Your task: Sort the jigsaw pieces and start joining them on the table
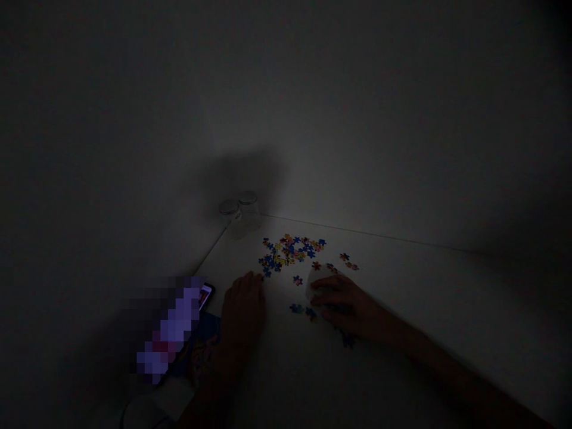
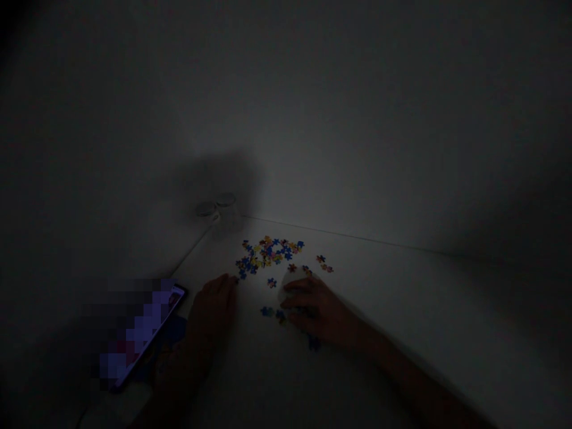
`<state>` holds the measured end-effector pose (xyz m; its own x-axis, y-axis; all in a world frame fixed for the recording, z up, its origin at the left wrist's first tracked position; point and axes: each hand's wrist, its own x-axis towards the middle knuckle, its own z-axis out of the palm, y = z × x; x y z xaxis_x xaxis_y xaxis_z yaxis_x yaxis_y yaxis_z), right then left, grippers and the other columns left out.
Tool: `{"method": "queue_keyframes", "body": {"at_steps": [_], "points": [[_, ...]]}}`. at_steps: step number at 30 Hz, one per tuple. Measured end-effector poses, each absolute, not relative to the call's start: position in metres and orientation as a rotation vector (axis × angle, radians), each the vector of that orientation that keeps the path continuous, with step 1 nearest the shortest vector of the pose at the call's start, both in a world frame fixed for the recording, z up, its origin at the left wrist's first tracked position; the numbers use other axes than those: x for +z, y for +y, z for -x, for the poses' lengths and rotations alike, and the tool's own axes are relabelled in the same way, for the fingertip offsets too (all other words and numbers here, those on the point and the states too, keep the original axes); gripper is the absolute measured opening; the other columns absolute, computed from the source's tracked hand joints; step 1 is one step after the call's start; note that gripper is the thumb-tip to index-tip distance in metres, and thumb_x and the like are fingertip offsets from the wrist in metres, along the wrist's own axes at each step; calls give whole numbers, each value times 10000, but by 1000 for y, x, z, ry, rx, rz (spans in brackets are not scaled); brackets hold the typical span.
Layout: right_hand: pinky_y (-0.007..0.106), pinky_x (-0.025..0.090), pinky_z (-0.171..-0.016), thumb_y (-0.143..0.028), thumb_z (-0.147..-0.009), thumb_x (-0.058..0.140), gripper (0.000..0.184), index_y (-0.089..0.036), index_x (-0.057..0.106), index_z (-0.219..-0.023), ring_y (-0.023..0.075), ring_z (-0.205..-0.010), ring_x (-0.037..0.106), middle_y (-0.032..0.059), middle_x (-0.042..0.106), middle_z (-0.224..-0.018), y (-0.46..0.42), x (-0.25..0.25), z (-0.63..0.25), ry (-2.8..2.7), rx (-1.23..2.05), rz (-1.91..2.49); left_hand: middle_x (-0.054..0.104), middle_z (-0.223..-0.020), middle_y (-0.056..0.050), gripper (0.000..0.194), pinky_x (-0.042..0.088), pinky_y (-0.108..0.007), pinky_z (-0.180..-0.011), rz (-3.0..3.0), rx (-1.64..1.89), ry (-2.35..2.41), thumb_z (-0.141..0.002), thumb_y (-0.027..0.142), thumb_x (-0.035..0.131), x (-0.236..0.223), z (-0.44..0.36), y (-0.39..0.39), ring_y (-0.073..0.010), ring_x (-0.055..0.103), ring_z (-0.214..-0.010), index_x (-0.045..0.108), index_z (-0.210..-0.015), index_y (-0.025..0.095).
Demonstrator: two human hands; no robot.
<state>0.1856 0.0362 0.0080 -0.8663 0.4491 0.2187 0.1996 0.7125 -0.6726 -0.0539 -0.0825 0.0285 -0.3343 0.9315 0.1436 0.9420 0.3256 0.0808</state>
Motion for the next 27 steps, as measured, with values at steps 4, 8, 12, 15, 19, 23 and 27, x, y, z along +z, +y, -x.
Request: {"method": "queue_keyframes", "body": {"at_steps": [4,8,12,15,19,23,27], "points": [[525,371,-1052,-450,-912,575,279,-296,702,-1107,270,-1244,488,86,575,-1297,36,9,-185,-2556,931,508,609,-1255,-119,348,466,-419,-954,1646,-233,-2565,-960,216,387,31,57,-82,-257,555,-1151,605,-1226,164],[526,376,-1051,-452,-906,583,281,-293,704,-1104,272,-1236,493,84,584,-1282,36,7,-185,-2536,927,501,609,-1230,-112,368,480,-420,-909,1718,-279,-2485,-958,240,396,31,55,-77,-256,564,-1102,563,-1282,195],[536,384,-1043,-450,-900,593,277,-304,698,-1110,273,-1222,507,73,592,-1276,37,5,-186,-2523,908,494,571,-1273,-122,356,466,-445,-927,1832,-332,-2354,-946,243,426,25,55,-75,-274,523,-1170,583,-1266,247],[541,377,-1048,-440,-905,589,273,-313,690,-1124,270,-1231,504,66,589,-1285,37,5,-186,-2536,916,501,573,-1252,-151,358,469,-478,-915,1769,-362,-2362,-942,225,412,20,58,-76,-295,520,-1169,593,-1250,221],[542,370,-1050,-440,-907,588,275,-300,692,-1120,269,-1232,504,75,591,-1283,36,8,-184,-2548,903,494,542,-1297,-173,373,459,-490,-941,1713,-426,-2347,-932,205,416,18,56,-72,-302,502,-1193,577,-1268,192],[572,310,-1084,-457,-909,577,283,-286,702,-1097,277,-1230,504,85,596,-1277,35,12,-183,-2554,895,512,498,-1369,-145,382,427,-500,-998,1851,-468,-2267,-925,200,437,17,46,-66,-294,464,-1245,567,-1283,231],[552,329,-1079,-468,-911,569,294,-284,703,-1098,275,-1250,484,85,582,-1295,33,14,-184,-2555,926,538,502,-1367,-133,369,412,-503,-1015,1948,-510,-2230,-909,180,455,15,44,-68,-285,452,-1251,592,-1247,235]]}}
